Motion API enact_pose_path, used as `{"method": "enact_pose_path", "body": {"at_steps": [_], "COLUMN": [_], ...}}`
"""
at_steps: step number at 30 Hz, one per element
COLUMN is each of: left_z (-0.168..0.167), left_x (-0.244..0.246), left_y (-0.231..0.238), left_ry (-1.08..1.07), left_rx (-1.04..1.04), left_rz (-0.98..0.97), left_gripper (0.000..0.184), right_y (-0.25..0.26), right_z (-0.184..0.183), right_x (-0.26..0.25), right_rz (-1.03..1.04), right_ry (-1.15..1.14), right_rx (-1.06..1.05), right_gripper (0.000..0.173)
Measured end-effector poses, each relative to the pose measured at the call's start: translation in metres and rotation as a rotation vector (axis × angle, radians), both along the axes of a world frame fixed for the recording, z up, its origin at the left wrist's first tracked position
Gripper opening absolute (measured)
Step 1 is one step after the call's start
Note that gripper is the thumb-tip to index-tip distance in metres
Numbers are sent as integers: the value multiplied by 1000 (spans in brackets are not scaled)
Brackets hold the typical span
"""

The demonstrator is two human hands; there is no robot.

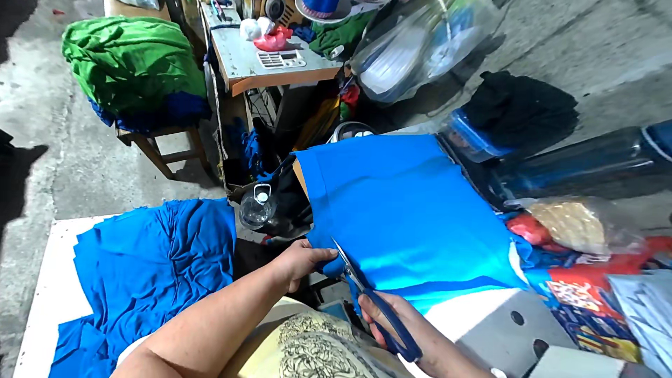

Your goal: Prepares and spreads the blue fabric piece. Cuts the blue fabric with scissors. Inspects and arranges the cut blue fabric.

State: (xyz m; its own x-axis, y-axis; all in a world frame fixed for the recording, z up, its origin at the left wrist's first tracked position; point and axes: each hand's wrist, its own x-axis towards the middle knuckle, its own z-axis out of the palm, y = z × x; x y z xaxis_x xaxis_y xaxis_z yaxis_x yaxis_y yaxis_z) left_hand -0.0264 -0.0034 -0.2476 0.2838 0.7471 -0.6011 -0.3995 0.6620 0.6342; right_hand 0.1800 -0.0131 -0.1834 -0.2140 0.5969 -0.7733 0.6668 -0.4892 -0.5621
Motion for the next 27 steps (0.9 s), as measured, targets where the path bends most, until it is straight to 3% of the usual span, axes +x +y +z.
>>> {"method": "enact_pose_path", "body": {"at_steps": [8,13,20,22,25,27], "left_z": [-4,-9,-20,-23,-16,-15], "left_x": [-5,-6,-12,-16,-24,-31], "left_y": [1,4,8,14,29,39], "left_ry": [-52,-77,-150,-211,-174,-151], "left_rx": [28,10,55,95,78,71], "left_rz": [-25,-38,-113,-128,-152,-141], "left_gripper": [15,15,16,25,55,48], "right_y": [25,7,1,2,1,0], "right_z": [12,0,-5,-6,-9,-10], "right_x": [-19,-20,-16,-16,-17,-16], "right_rz": [96,-103,-23,-13,-4,-1], "right_ry": [-17,28,-6,-26,-49,-52], "right_rx": [-203,-63,39,33,39,41], "right_gripper": [37,35,32,35,38,38]}}
